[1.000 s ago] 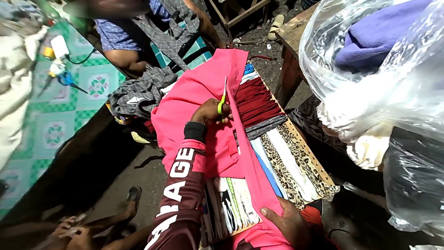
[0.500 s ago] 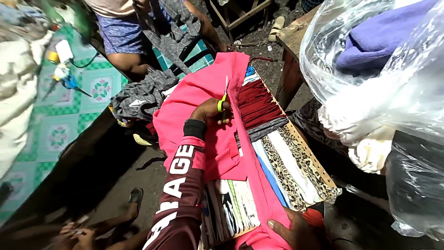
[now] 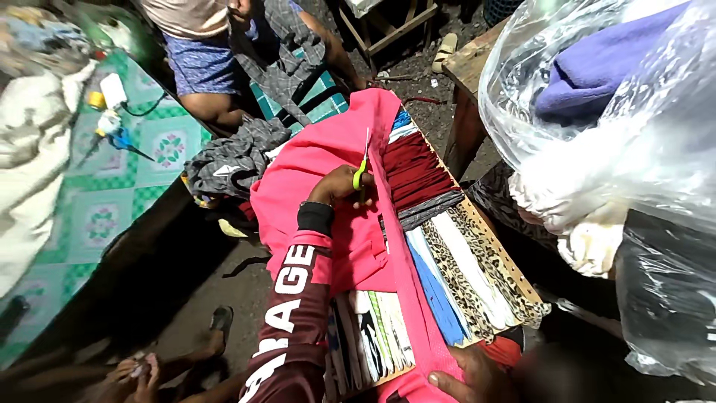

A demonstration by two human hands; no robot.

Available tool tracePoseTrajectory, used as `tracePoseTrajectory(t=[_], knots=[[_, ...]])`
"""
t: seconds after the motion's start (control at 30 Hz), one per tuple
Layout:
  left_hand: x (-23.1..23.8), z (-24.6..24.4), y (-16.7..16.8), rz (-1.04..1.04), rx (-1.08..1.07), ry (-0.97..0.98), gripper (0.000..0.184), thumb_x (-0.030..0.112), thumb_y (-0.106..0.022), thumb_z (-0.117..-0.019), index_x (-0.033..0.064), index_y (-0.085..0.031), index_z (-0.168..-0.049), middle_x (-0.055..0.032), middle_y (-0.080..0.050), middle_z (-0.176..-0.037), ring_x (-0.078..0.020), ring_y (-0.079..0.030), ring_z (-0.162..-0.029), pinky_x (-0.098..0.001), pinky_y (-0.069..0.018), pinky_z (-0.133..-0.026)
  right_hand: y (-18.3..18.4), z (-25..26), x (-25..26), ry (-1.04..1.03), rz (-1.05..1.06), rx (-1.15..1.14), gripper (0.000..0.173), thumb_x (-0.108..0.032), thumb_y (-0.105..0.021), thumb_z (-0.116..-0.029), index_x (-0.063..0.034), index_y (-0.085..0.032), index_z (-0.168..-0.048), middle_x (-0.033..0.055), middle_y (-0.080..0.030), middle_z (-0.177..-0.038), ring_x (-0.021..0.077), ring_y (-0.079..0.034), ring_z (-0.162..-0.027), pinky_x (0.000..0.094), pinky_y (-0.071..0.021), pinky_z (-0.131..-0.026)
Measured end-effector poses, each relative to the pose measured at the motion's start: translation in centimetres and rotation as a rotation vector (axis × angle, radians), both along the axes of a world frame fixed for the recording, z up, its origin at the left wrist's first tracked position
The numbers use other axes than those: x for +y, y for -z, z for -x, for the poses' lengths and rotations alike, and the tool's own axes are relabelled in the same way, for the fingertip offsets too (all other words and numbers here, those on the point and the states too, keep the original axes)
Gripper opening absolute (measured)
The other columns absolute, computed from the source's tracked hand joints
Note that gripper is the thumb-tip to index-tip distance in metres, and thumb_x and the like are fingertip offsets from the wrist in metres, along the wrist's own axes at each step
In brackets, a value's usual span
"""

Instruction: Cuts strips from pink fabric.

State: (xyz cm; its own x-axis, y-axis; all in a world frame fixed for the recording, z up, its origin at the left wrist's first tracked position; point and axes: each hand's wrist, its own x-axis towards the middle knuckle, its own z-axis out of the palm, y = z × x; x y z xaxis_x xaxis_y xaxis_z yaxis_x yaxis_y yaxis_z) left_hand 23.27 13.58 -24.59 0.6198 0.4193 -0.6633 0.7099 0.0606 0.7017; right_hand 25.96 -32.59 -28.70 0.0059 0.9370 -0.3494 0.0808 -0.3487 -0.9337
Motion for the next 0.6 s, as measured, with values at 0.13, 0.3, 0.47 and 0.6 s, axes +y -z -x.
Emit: tracePoseTrajectory(t=[0.13, 0.3, 0.47, 0.6], knots=[[-2.7, 1.7, -0.7, 0.113, -0.298, -0.047, 0.037, 0.042, -0.075, -0.0857, 0.0084, -0.063, -0.092, -0.004, -0.067, -0.067, -0.0138, -0.066, -0.054, -0.0291, -0.0552, -0.046, 1.2, -0.5, 0.5, -0.34, -0.204, -0.133, 0.051, -0.051, -0.059, -0.0993, -0.0049, -0.062, -0.079, 0.0118, -0.063, -0.068, 0.0277, -0.066, -0.065, 0.0516, -0.0537, -0.057], [-8.2, 5.0, -2.5, 0.188, -0.615, -0.157, 0.024, 0.033, -0.073, -0.0913, 0.0117, -0.066, -0.099, -0.0047, -0.067, -0.073, -0.0117, -0.062, -0.053, -0.0257, -0.0519, -0.045, -4.7, -7.6, 7.1, -0.667, 0.063, -0.224, 0.048, -0.041, -0.077, -0.0901, 0.0005, -0.07, -0.113, 0.0219, -0.069, -0.102, 0.0404, -0.067, -0.098, 0.0656, -0.0521, -0.086], [-11.6, 6.3, -2.8, 0.352, -0.795, -0.099, 0.031, 0.035, -0.08, -0.0867, 0.0109, -0.068, -0.102, -0.0058, -0.072, -0.079, -0.0151, -0.069, -0.062, -0.0312, -0.0593, -0.053, -6.7, -13.6, 17.3, -0.057, -0.059, -0.201, 0.046, -0.046, -0.065, -0.0984, -0.0079, -0.07, -0.123, 0.0092, -0.073, -0.102, 0.0203, -0.07, -0.091, 0.0478, -0.0584, -0.085], [-14.4, 7.3, -3.0, 0.361, -0.775, -0.073, 0.024, 0.031, -0.079, -0.0881, 0.0106, -0.07, -0.096, -0.0041, -0.073, -0.08, -0.013, -0.07, -0.065, -0.0289, -0.0595, -0.055, -4.6, -10.8, 23.1, 0.139, -0.056, 0.515, 0.074, -0.073, -0.026, -0.101, -0.0142, -0.068, -0.112, -0.0002, -0.074, -0.093, 0.0081, -0.07, -0.081, 0.0308, -0.0607, -0.072]])
